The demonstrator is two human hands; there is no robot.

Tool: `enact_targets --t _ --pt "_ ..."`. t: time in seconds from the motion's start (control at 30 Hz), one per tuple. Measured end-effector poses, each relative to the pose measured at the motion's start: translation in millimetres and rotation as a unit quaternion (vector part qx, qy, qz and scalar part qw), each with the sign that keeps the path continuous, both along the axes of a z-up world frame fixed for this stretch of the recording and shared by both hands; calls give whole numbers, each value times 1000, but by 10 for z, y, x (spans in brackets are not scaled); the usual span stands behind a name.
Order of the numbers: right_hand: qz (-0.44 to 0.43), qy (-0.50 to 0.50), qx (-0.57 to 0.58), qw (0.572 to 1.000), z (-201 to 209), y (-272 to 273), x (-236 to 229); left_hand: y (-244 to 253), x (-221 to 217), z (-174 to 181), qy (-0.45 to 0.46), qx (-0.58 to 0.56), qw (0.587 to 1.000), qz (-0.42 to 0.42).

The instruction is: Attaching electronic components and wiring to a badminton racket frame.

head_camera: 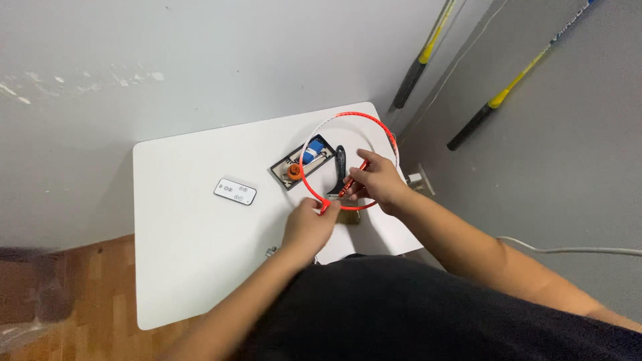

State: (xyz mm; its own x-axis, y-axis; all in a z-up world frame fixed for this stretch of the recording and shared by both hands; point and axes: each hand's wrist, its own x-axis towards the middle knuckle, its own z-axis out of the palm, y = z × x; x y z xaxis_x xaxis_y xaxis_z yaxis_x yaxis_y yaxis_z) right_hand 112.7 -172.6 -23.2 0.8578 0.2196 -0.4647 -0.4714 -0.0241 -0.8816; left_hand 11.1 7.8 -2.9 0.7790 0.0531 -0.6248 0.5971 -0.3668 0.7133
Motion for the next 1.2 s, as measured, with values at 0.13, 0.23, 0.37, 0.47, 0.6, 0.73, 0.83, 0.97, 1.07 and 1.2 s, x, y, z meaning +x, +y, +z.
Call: enact_targets --t 0.13,0.23,0.37,0.47,0.6,0.73,0.83,0.97,1.07,1.2 --pt "9 -83 -56 995 20 9 -69 261 285 -58 -191 36 965 176" --pt "-6 -82 -78 994 134 68 -127 887 683 981 -282 -144 926 207" --pt "-9 -40 -91 995 216 105 -138 1162 769 1499 -350 -276 877 180" --pt "-10 -32 -88 996 217 111 -130 1183 831 1574 -345 -284 877 179" --pt "-10 -36 -89 995 199 119 -140 1188 871 1586 -335 -300 874 185" --pt "-6 -31 -105 994 164 121 -117 1239 853 1567 -330 -316 866 204" --pt "-10 -34 -102 994 118 114 -109 1272 890 1558 -325 -323 864 208" --pt "-6 -27 -80 996 173 101 -135 1346 1043 1369 -313 -334 865 204" --pt "-3 -38 -100 994 206 106 -148 1967 1089 301 -309 -340 864 208" --pt "-8 -28 -115 993 228 114 -145 2192 1021 194 -303 -348 862 209"
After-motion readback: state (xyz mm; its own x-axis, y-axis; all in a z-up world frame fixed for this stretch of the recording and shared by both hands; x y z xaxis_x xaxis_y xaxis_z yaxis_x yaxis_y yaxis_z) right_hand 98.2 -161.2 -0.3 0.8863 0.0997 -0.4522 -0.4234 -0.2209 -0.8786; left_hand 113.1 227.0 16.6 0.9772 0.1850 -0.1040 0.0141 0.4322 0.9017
